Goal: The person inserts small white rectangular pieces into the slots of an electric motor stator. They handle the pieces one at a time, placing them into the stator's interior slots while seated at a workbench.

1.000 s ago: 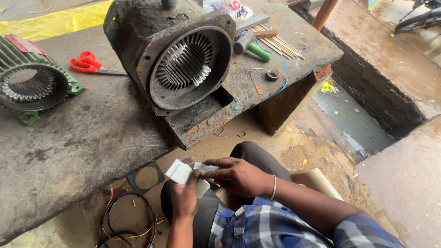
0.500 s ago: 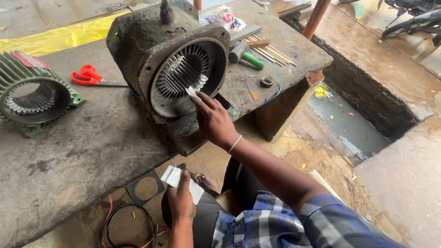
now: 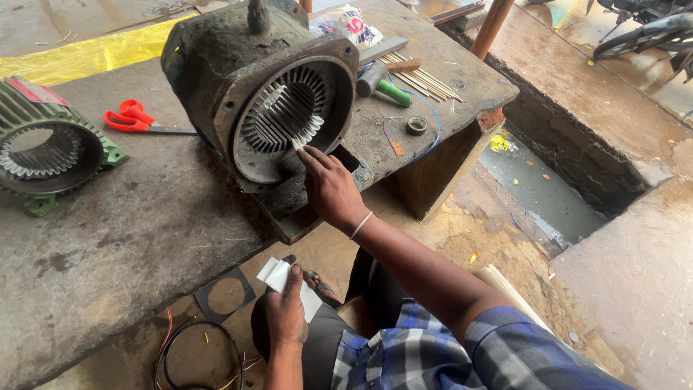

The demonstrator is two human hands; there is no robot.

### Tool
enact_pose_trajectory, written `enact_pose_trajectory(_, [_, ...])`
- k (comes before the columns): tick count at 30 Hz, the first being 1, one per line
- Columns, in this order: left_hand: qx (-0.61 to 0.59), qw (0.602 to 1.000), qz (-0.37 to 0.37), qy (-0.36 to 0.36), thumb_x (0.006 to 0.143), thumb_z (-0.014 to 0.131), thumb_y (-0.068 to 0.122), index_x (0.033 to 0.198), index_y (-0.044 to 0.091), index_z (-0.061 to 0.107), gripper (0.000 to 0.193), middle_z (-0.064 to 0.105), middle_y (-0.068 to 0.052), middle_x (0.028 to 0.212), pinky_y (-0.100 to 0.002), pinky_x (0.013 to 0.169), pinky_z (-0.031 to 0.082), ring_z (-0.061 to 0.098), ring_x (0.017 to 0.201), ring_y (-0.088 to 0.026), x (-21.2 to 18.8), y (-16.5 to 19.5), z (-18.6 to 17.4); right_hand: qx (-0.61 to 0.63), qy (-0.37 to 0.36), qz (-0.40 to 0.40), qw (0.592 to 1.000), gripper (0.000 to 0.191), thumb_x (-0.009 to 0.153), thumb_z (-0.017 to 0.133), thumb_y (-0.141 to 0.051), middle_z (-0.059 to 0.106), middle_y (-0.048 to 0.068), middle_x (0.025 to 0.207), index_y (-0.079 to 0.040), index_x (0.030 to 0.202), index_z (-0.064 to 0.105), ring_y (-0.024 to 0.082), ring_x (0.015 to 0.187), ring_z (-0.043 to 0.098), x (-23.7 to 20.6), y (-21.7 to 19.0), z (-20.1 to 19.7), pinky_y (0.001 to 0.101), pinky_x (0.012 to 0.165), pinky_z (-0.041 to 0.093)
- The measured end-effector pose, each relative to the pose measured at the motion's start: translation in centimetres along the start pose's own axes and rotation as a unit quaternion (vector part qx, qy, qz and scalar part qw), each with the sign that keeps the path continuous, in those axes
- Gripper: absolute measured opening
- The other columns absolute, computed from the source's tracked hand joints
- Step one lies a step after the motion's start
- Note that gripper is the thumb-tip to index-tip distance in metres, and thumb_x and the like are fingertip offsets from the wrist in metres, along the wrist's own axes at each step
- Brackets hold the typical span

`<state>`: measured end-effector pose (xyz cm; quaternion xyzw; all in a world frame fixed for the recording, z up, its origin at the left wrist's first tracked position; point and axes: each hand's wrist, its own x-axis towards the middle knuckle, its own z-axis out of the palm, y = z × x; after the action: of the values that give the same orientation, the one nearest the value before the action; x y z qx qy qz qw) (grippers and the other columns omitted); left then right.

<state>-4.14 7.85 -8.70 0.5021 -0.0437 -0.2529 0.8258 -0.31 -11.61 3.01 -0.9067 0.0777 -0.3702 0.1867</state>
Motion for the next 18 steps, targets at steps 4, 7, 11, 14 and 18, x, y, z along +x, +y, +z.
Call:
enact_pose_trajectory(4, [-0.013,1.0,-0.022,-0.004,0.097,0.064,0.029,0.109,0.001,0.06,0.032,0.063,-0.008,0.082,-0.032,0.074,0.055,0.065,0.078,-0.017,0.1,-0.3,0.0,-0.032,-0.025,-0.061,0.997,0.041,0.094,0.058,-0.001,0.065,0.02,0.133,0.001,0.134,0.062,0.037,0.114,0.066,1.3,0.3,-1.0,0.0417,0.099,0.054])
enact_pose_trajectory(7, [-0.021,0.999,-0.019,-0.023,0.099,0.064,0.028,0.109,-0.003,0.057,0.033,0.063,-0.009,0.083,-0.033,0.076,0.055,0.065,0.079,-0.018,0.1,-0.5,0.0,-0.031,-0.052,-0.071,0.996,0.036,0.093,0.055,0.001,0.067,0.021,0.12,0.0,0.128,0.064,0.036,0.106,0.067,2.6,0.6,-1.8,0.0429,0.094,0.055])
enact_pose_trajectory(11, [0.007,1.0,-0.025,-0.018,0.098,0.063,0.027,0.126,-0.004,0.054,0.043,0.065,-0.01,0.085,-0.031,0.077,0.055,0.067,0.08,-0.017,0.1,-0.4,0.1,-0.019,-0.103,0.01,0.994,0.027,0.097,0.05,0.002,0.063,0.023,0.1,0.0,0.123,0.058,0.036,0.091,0.067,4.3,-0.1,-1.7,0.0449,0.08,0.056])
enact_pose_trajectory(14, [0.017,0.999,-0.037,-0.012,0.096,0.063,0.026,0.137,-0.004,0.053,0.051,0.067,-0.01,0.086,-0.031,0.076,0.054,0.065,0.079,-0.016,0.0,-0.1,0.3,-0.001,-0.074,0.016,0.997,0.028,0.094,0.053,0.002,0.061,0.025,0.101,0.0,0.122,0.051,0.04,0.091,0.066,4.9,-0.8,-1.7,0.0473,0.079,0.055])
enact_pose_trajectory(18, [0.001,0.999,-0.048,-0.023,0.097,0.064,0.025,0.138,-0.005,0.051,0.052,0.066,-0.009,0.088,-0.031,0.077,0.054,0.063,0.079,-0.016,0.0,0.1,0.5,0.038,-0.042,0.023,0.998,0.036,0.089,0.067,-0.013,0.062,0.025,0.092,0.005,0.115,0.052,0.041,0.079,0.066,3.8,-1.0,-2.8,0.0477,0.068,0.054])
